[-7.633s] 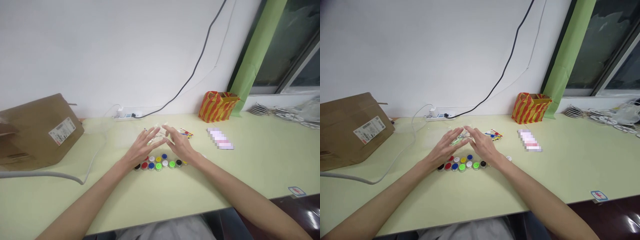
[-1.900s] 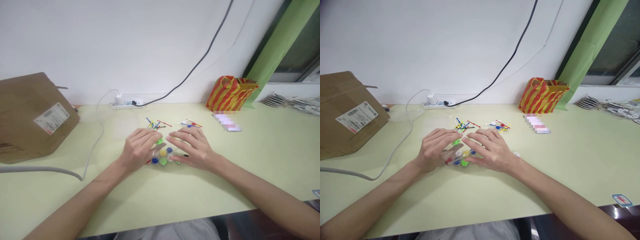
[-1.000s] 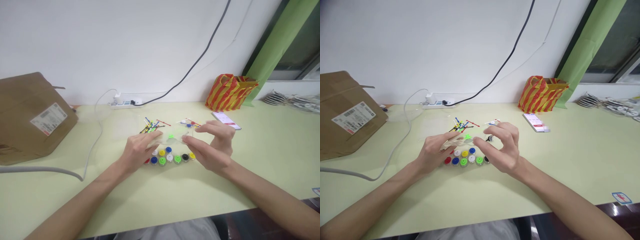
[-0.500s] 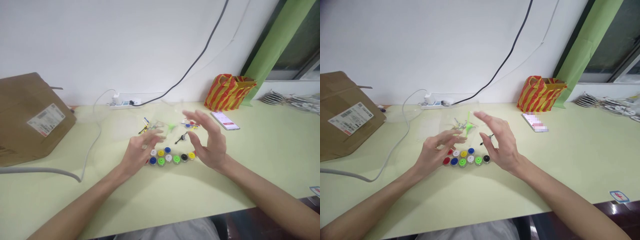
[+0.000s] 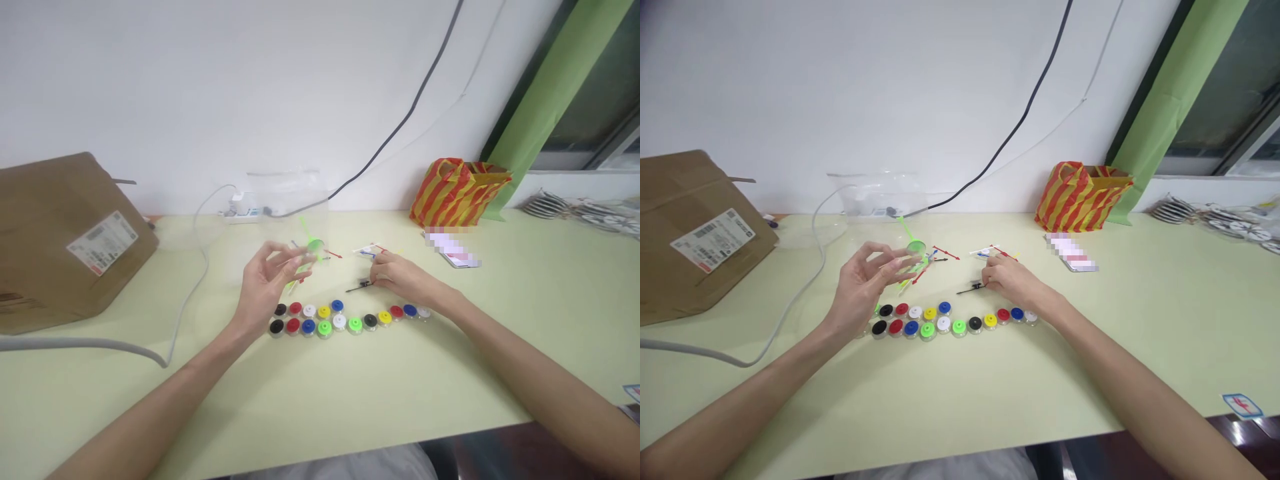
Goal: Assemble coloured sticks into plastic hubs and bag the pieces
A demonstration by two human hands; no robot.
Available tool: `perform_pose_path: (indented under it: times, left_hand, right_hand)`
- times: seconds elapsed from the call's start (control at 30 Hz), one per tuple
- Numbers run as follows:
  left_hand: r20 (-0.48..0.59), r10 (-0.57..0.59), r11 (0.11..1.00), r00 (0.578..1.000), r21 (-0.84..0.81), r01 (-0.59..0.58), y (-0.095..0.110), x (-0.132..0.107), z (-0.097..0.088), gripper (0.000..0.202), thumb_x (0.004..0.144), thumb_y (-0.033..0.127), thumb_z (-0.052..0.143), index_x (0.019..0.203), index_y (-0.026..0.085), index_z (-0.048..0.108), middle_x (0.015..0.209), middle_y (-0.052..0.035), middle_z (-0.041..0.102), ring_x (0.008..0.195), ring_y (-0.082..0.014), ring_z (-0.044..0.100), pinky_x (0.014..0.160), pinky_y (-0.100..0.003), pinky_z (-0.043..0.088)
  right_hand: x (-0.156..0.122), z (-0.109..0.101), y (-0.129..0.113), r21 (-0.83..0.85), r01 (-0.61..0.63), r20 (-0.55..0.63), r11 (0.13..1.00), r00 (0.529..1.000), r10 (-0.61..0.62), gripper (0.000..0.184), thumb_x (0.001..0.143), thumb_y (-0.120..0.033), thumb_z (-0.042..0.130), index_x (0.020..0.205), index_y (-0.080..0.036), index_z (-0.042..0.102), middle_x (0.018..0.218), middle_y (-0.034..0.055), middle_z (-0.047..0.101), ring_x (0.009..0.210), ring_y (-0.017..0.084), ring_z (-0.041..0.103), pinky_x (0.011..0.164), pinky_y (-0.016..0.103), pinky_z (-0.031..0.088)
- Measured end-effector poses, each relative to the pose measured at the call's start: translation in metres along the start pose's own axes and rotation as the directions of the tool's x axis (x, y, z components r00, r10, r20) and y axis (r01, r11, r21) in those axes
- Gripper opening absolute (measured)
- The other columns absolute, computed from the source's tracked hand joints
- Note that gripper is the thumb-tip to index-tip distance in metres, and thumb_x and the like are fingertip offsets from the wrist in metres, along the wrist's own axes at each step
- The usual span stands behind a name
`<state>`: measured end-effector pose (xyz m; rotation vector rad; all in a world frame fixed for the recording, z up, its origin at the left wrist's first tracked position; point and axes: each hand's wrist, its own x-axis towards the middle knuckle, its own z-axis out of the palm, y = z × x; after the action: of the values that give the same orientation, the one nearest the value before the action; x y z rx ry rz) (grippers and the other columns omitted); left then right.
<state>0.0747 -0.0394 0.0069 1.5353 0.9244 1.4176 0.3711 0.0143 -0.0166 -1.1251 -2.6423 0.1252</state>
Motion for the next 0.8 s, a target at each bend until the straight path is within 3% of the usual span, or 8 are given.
perform_pose_path:
  times: [0.13,0.3,0.4,0.5,0.57,0.63,0.7,0.8]
  left_hand:
    - [0.051,-0.004,1.000,0.999,-0.011,0.004,0.000,0.000,0.001,0.027,0.095,0.039,0.062,0.086,0.021,0.044,0.136,-0.0116,0.064,0.131,-0.0267,0.059,0.106,-0.050,0.054]
    - [0.008,-0.045,0.999,0.999,0.028,0.045,-0.007,0.001,-0.005,0.023,0.097,0.037,0.056,0.087,0.021,0.044,0.135,-0.0098,0.063,0.127,-0.0251,0.061,0.104,-0.046,0.054]
    - [-0.003,0.036,0.950,0.999,0.312,-0.033,-0.009,0.001,-0.011,0.023,0.100,0.040,0.050,0.089,0.022,0.042,0.126,-0.0087,0.067,0.111,-0.0218,0.068,0.094,-0.039,0.055]
    - [0.091,0.152,0.765,0.984,0.619,-0.176,-0.006,0.000,-0.015,0.019,0.104,0.035,0.041,0.091,0.022,0.041,0.130,-0.0104,0.066,0.101,-0.0205,0.068,0.086,-0.037,0.053]
    - [0.141,0.195,0.663,0.971,0.710,-0.237,-0.006,0.000,-0.016,0.014,0.105,0.031,0.037,0.096,0.022,0.044,0.136,-0.0122,0.063,0.108,-0.0231,0.066,0.088,-0.039,0.052]
    - [0.162,0.228,0.619,0.960,0.737,-0.271,-0.006,0.001,-0.017,0.015,0.105,0.028,0.034,0.104,0.022,0.048,0.138,-0.0135,0.061,0.120,-0.0258,0.062,0.093,-0.042,0.050]
    - [0.160,0.233,0.612,0.959,0.742,-0.273,-0.009,0.003,-0.019,0.018,0.104,0.027,0.033,0.111,0.021,0.049,0.139,-0.0138,0.060,0.122,-0.0261,0.060,0.096,-0.043,0.049]
    - [0.140,0.210,0.624,0.968,0.743,-0.243,-0.013,0.005,-0.022,0.017,0.104,0.028,0.035,0.111,0.021,0.048,0.139,-0.0140,0.061,0.109,-0.0240,0.065,0.093,-0.043,0.049]
  right_hand:
    - [0.001,0.001,-0.012,0.001,0.011,-0.020,1.000,1.000,-0.011,0.015,0.090,-0.007,0.057,0.084,-0.017,0.065,0.093,0.0080,0.067,0.092,0.023,0.059,0.078,0.035,0.046]
    - [-0.003,-0.006,-0.018,0.027,-0.184,-0.288,0.983,0.940,0.184,0.019,0.093,-0.006,0.044,0.092,-0.020,0.057,0.082,0.0037,0.066,0.073,0.020,0.058,0.066,0.031,0.041]
    - [-0.005,-0.011,-0.019,0.130,-0.163,-0.526,0.978,0.825,0.207,0.014,0.096,-0.013,0.044,0.094,-0.021,0.055,0.083,0.0027,0.066,0.070,0.018,0.058,0.063,0.030,0.041]
    - [-0.006,-0.015,-0.020,0.141,-0.093,-0.734,0.986,0.658,0.167,0.011,0.098,-0.018,0.046,0.092,-0.021,0.055,0.085,0.0032,0.064,0.073,0.018,0.058,0.066,0.031,0.044]
    - [-0.007,-0.017,-0.023,0.116,-0.040,-0.818,0.992,0.563,0.118,0.009,0.098,-0.018,0.047,0.093,-0.022,0.054,0.084,0.0025,0.061,0.073,0.017,0.058,0.066,0.031,0.045]
    - [-0.008,-0.019,-0.025,0.075,0.024,-0.859,0.997,0.510,0.053,0.010,0.098,-0.016,0.047,0.093,-0.022,0.053,0.080,0.0012,0.057,0.069,0.017,0.055,0.064,0.030,0.045]
    - [-0.009,-0.021,-0.027,0.016,0.091,-0.855,0.996,0.518,-0.033,0.013,0.098,-0.013,0.046,0.093,-0.022,0.053,0.078,0.0007,0.055,0.067,0.016,0.053,0.063,0.030,0.045]
    - [-0.008,-0.021,-0.029,-0.070,0.162,-0.782,0.984,0.604,-0.155,0.019,0.097,-0.009,0.043,0.094,-0.022,0.056,0.080,0.0029,0.056,0.070,0.016,0.055,0.063,0.030,0.045]
